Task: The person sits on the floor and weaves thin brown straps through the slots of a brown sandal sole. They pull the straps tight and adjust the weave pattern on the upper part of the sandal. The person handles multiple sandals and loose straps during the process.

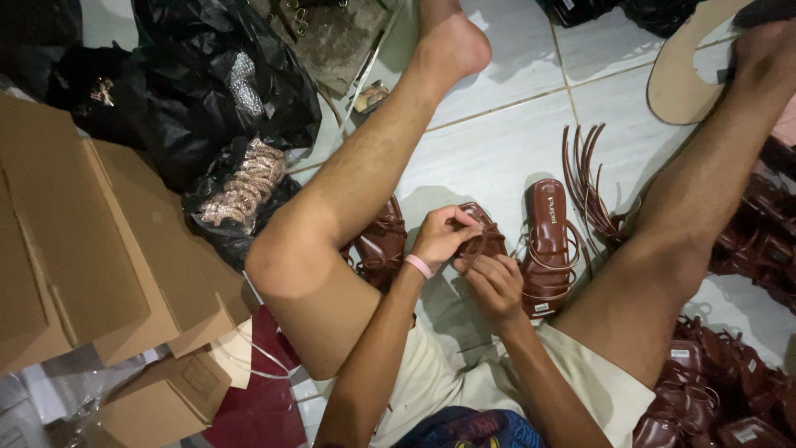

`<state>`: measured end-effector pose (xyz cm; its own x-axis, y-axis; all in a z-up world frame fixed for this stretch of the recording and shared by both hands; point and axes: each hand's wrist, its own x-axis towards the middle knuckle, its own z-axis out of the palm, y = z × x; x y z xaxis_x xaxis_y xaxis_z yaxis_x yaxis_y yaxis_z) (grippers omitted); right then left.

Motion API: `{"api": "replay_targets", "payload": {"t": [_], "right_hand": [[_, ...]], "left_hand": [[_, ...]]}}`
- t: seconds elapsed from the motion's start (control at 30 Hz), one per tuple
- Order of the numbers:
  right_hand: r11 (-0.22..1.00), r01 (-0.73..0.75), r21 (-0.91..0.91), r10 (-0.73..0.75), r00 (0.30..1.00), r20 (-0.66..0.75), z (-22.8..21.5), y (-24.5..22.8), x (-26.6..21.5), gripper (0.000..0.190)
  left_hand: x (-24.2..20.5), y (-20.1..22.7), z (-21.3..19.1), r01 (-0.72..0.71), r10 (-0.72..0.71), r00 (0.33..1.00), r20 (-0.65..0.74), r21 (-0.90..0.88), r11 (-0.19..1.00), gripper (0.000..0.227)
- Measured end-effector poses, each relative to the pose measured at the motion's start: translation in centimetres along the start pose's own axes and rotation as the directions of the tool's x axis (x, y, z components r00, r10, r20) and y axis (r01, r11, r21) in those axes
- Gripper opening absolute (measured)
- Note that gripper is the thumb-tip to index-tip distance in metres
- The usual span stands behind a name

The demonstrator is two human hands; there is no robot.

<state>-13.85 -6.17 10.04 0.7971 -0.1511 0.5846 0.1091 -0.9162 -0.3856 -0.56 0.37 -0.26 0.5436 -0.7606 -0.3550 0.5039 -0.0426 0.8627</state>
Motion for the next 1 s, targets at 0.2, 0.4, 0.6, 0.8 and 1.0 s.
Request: {"api": "replay_targets", "payload": {"t": [0.2, 0.4, 0.6, 0.8, 1.0], "right_hand": [[0.995, -0.077, -0.064, 0.082, 0.993, 0.080, 0.5, 0.0, -0.5, 0.020], [0.982, -0.113, -0.148, 0.125, 0.989, 0.073, 1.2, 0.6, -0.2, 0.025], [0.952, -0.259, -0.165, 0.263, 0.965, 0.004, 1.4, 1.2, 0.3, 0.023], [0.792, -0.597, 0.127, 0.580, 0.801, 0.148, 0.1, 1.5, 0.6, 0.032], [0.678, -0.734, 0.045, 0.713, 0.671, 0.206, -0.3, 4.5, -0.6, 0.031]], "left_hand": [[0.0, 0.1, 0.1, 0.013, -0.012, 0.999, -0.033, 0.033, 0.999, 0.011], [-0.2, -0.4, 0.4, 0.039, -0.037, 0.998, -0.042, 0.044, 0.998, 0.013], [0.0, 0.4, 0.2, 0.111, -0.101, 0.990, -0.101, 0.104, 0.988, 0.010], [0.5, -0.9, -0.7, 0.038, -0.027, 0.998, -0.058, 0.199, 0.979, 0.007], [0.1, 0.5, -0.2, 0.054, -0.047, 0.998, -0.036, 0.206, 0.977, 0.007]]}}
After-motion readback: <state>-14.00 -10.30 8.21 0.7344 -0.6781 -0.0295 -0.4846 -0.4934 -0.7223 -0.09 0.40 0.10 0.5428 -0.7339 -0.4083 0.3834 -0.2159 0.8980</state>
